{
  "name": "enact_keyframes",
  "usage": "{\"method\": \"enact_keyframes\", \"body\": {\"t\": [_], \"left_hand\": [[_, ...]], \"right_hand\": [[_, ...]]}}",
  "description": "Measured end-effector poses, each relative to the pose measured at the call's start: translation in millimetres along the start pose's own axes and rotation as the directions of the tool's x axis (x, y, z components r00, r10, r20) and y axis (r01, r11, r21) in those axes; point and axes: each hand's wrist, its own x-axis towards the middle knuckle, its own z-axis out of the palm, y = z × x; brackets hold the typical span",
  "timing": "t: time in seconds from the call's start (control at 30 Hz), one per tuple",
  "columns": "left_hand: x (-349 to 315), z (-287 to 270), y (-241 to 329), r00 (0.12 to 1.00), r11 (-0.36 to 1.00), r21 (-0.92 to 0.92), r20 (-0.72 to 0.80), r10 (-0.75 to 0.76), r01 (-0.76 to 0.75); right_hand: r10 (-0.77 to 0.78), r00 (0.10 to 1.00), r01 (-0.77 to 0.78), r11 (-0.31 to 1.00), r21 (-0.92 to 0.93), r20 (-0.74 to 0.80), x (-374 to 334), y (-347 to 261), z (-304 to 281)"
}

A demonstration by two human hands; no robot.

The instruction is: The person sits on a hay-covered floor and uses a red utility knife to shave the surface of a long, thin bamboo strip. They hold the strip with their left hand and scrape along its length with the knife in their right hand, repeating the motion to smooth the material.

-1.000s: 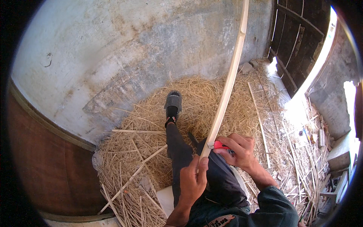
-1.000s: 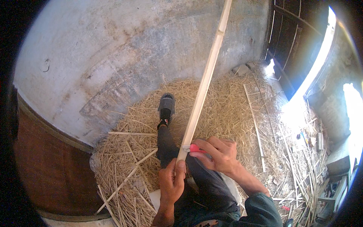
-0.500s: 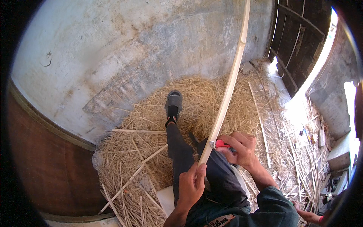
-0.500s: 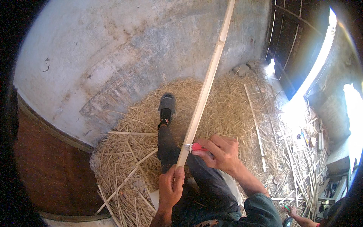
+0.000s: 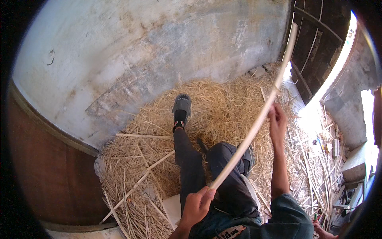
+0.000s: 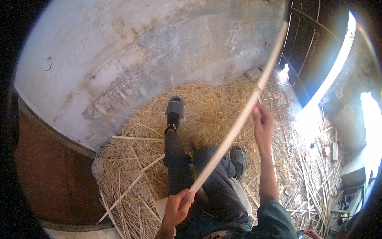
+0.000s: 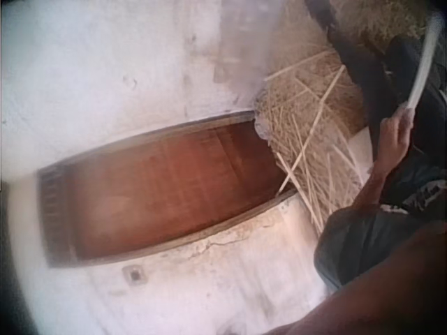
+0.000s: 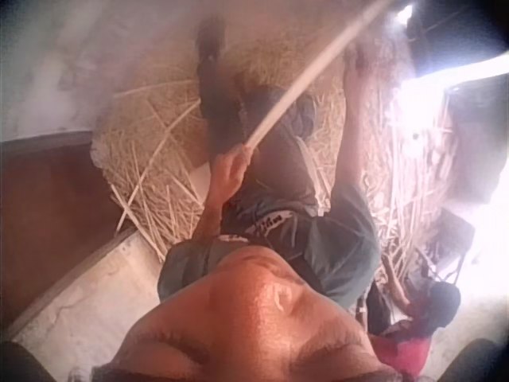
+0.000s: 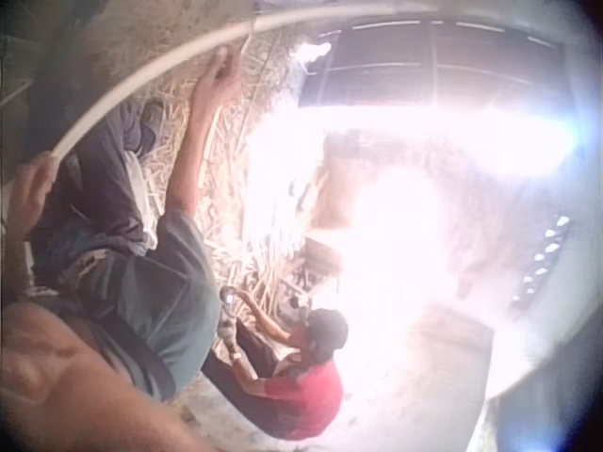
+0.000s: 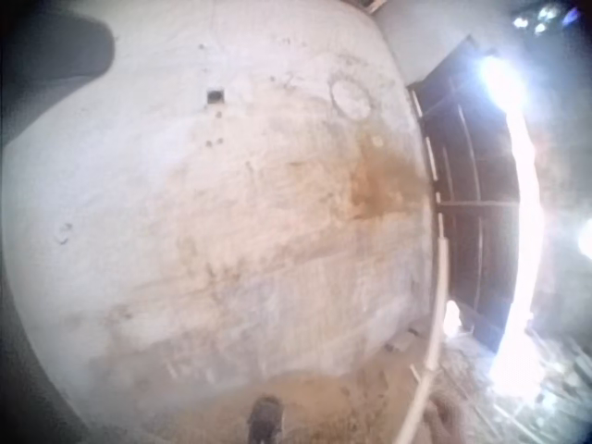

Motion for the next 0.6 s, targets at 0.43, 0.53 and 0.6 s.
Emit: {"method": "enact_keyframes", "body": {"t": [0.43, 0.53, 0.6], "left_hand": [[25, 4, 13, 0.994, 0.959, -0.279, -0.108, 0.024, -0.053], [26, 2, 18, 0.995, 0.96, -0.277, -0.094, 0.022, -0.047], [26, 1, 21, 0.995, 0.962, -0.268, -0.092, 0.022, -0.046]], "right_hand": [[-0.298, 0.877, 0.256, 0.953, 0.159, 0.377, -83, -88, 12], [-0.395, 0.819, 0.358, 0.919, 0.168, 0.416, -88, -88, 14], [-0.422, 0.782, 0.395, 0.905, 0.16, 0.458, -88, -98, 13]]}}
